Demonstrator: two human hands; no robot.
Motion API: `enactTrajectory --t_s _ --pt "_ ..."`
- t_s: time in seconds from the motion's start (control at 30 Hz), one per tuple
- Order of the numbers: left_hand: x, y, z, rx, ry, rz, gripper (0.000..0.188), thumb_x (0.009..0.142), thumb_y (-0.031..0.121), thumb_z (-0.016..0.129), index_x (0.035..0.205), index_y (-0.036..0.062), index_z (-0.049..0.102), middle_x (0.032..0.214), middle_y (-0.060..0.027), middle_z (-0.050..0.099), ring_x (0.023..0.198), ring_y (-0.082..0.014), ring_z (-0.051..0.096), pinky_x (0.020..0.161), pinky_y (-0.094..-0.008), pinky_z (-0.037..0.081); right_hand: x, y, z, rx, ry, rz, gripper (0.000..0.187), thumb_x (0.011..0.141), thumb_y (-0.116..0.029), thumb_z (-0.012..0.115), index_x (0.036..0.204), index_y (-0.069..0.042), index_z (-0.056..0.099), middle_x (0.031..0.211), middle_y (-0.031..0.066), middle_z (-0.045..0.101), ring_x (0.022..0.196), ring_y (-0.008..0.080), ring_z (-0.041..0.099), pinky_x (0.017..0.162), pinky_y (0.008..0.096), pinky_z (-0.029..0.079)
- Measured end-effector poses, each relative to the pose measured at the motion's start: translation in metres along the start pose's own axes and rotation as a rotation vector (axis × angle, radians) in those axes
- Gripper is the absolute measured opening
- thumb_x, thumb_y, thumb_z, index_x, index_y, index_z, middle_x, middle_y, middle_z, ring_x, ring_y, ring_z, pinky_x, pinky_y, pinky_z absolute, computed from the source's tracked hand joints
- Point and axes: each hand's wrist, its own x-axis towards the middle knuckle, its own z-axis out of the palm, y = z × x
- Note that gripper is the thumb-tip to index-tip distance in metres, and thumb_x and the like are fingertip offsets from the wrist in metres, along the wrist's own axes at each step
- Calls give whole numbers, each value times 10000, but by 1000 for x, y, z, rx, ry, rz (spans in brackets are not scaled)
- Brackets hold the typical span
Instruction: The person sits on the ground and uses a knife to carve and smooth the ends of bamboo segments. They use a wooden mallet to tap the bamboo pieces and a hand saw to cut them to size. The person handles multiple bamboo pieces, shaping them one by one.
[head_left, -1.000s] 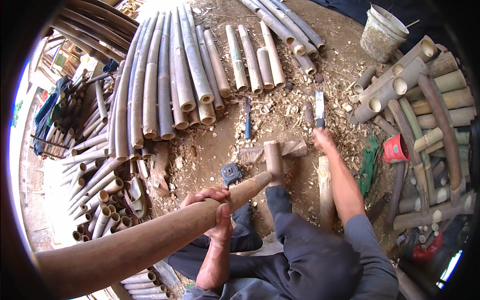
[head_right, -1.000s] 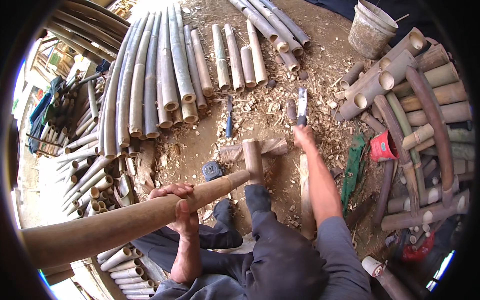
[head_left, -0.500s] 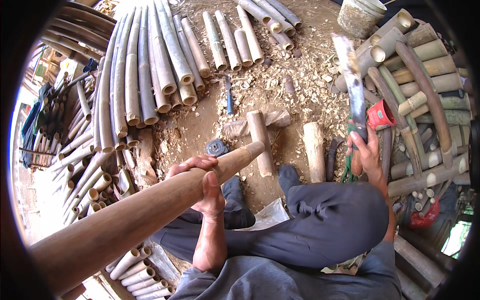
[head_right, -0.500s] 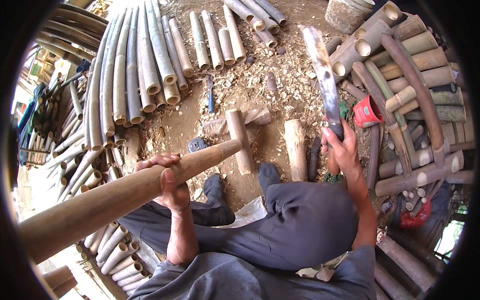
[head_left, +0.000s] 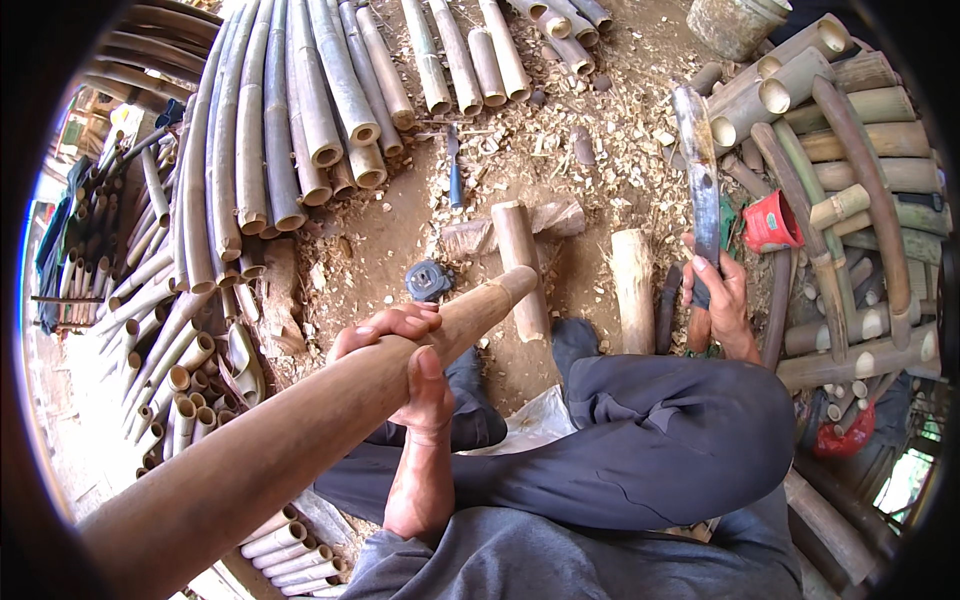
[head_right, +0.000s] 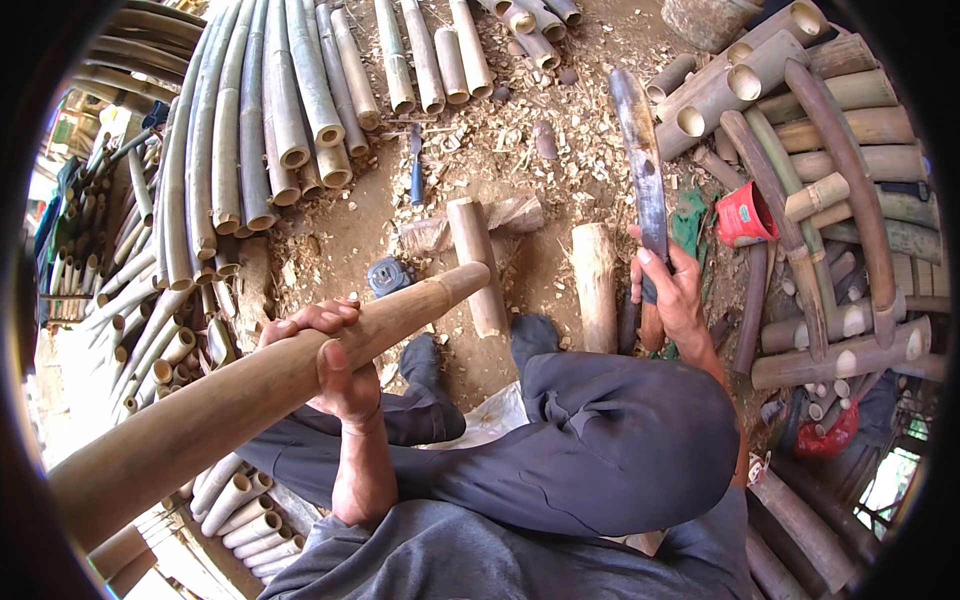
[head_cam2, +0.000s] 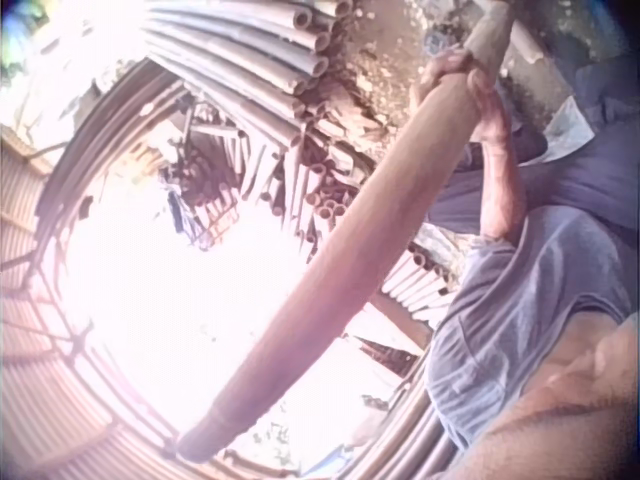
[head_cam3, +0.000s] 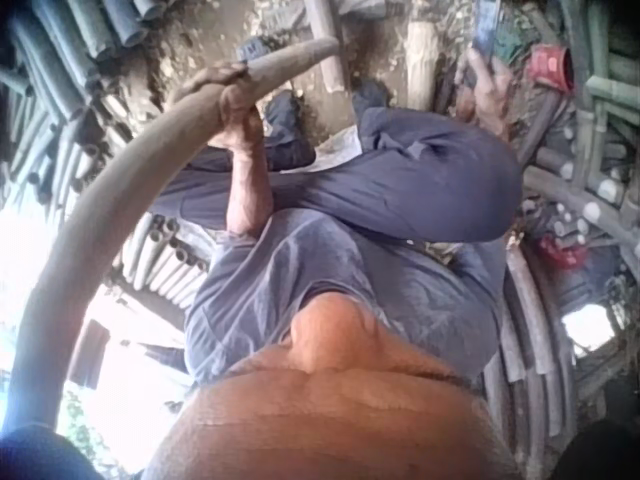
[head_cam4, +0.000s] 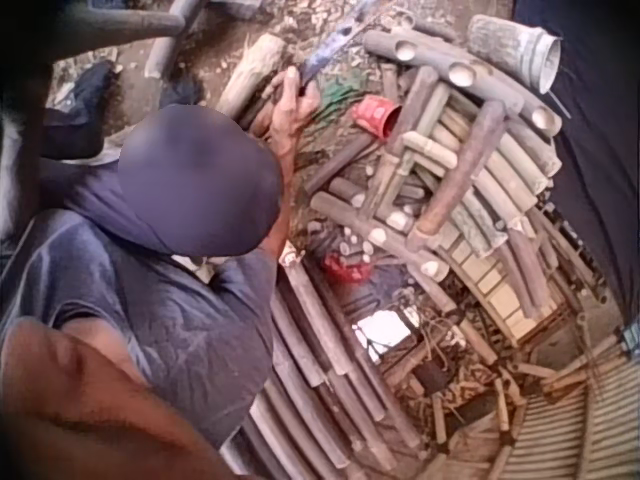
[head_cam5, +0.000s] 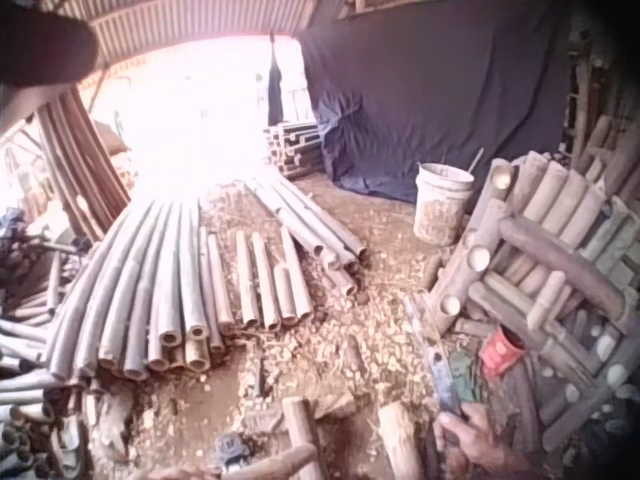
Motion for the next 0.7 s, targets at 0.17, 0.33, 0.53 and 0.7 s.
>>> enactTrajectory --t_s 0.17,0.33,0.53,0.7 --pt "-3 -1 4 25 27 -17 518 849 204 722 1227 86 387 909 -102 581 861 -230 596 855 -448 515 14 20 -3 -341 -87 -22 286 982 -147 530 1213 -10 627 715 11 595 597 76 552 533 242 464" --pt "-7 -1 5 61 73 -39 529 849 205 720 1229 93 370 895 -90 564 862 -224 581 854 -449 516 41 34 4 -1095 -284 -241 174 941 -224 598 1017 -96 689 753 78 649 614 212 621 581 361 514" --pt "-12 4 7 107 72 -26 514 849 221 718 1210 103 371 889 -86 560 851 -223 579 842 -449 512 84 37 39 -1267 -616 -617 182 930 -310 596 892 -142 655 710 65 610 681 266 644 570 411 532" --pt "-9 3 3 119 39 -7 515 851 237 718 1209 107 372 907 -83 554 839 -227 592 825 -443 510 110 66 4 -1644 -699 -354 212 963 -316 535 886 -169 667 729 10 601 623 150 590 525 298 518"
